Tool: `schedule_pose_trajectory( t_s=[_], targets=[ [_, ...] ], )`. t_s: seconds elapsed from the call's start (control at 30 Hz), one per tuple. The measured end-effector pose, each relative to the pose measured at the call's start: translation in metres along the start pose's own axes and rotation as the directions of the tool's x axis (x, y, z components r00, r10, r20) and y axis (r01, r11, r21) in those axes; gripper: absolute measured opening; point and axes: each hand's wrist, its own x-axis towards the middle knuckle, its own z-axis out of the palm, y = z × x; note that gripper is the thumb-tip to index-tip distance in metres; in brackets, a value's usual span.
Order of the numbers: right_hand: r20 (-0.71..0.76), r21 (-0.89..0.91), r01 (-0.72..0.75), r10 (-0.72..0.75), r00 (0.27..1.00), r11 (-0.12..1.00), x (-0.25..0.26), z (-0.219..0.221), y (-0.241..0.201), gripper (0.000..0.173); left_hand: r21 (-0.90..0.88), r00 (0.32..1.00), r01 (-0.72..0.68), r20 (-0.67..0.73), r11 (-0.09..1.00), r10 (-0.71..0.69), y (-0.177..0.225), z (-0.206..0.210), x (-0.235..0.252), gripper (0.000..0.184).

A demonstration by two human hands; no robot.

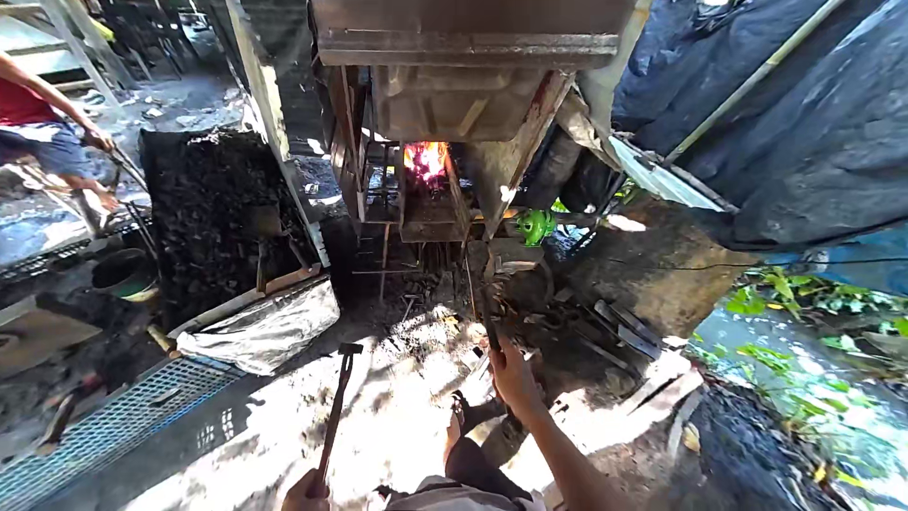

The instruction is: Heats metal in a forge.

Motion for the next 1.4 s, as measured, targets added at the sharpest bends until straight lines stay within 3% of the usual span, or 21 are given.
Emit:
schedule_pose_trajectory(
  t_s=[0.1, 0.2, 0.37, 0.5, 0.6, 0.77, 0.9, 1.03, 1.27, 1.4],
  targets=[
    [0.069, 0.257, -0.062, 0.046, 0.997, 0.964, -0.015, 0.010, 0.023, 0.050, 0.023, 0.999, 0.024, 0.030, 0.999, -0.025, 0.030, 0.012, 0.022, 0.025],
    [0.120, 0.327, -0.096, 0.059, 0.991, 0.940, 0.027, 0.004, 0.016, 0.048, 0.014, 0.999, -0.007, 0.046, 1.000, 0.006, 0.072, 0.031, 0.045, 0.025],
    [0.017, 0.027, 0.030, -0.031, 0.999, 0.999, 0.114, -0.039, -0.001, 0.052, 0.041, 0.998, -0.023, 0.066, 0.999, 0.020, 0.164, 0.067, 0.066, 0.023],
    [0.102, 0.051, 0.038, -0.043, 0.994, 0.998, 0.083, -0.076, 0.024, 0.053, -0.032, 0.995, -0.055, 0.079, 0.998, 0.057, 0.216, 0.094, 0.075, 0.027],
    [0.130, 0.045, 0.024, -0.029, 0.991, 0.999, 0.051, -0.081, 0.050, 0.053, -0.043, 0.990, -0.103, 0.091, 0.994, 0.107, 0.239, 0.108, 0.084, 0.029],
    [0.171, -0.055, 0.010, 0.000, 0.985, 0.998, 0.083, -0.081, 0.054, 0.054, -0.119, 0.982, -0.113, 0.139, 0.987, 0.129, 0.291, 0.123, 0.110, 0.036],
    [0.253, 0.257, -0.061, -0.007, 0.967, 0.964, 0.121, -0.088, 0.060, 0.048, -0.199, 0.974, -0.096, 0.182, 0.975, 0.133, 0.335, 0.135, 0.149, 0.051],
    [0.313, 0.558, -0.195, 0.013, 0.950, 0.807, 0.122, -0.098, 0.069, 0.047, -0.260, 0.957, -0.112, 0.233, 0.959, 0.174, 0.380, 0.140, 0.192, 0.054],
    [0.385, 0.724, -0.334, 0.048, 0.922, 0.604, 0.119, -0.084, 0.081, 0.049, -0.174, 0.949, -0.070, 0.292, 0.982, 0.119, 0.454, 0.139, 0.249, 0.057],
    [0.418, 0.752, -0.373, 0.045, 0.908, 0.544, 0.120, -0.079, 0.085, 0.048, -0.112, 0.941, -0.014, 0.335, 0.994, 0.051, 0.480, 0.144, 0.284, 0.050]
  ],
)
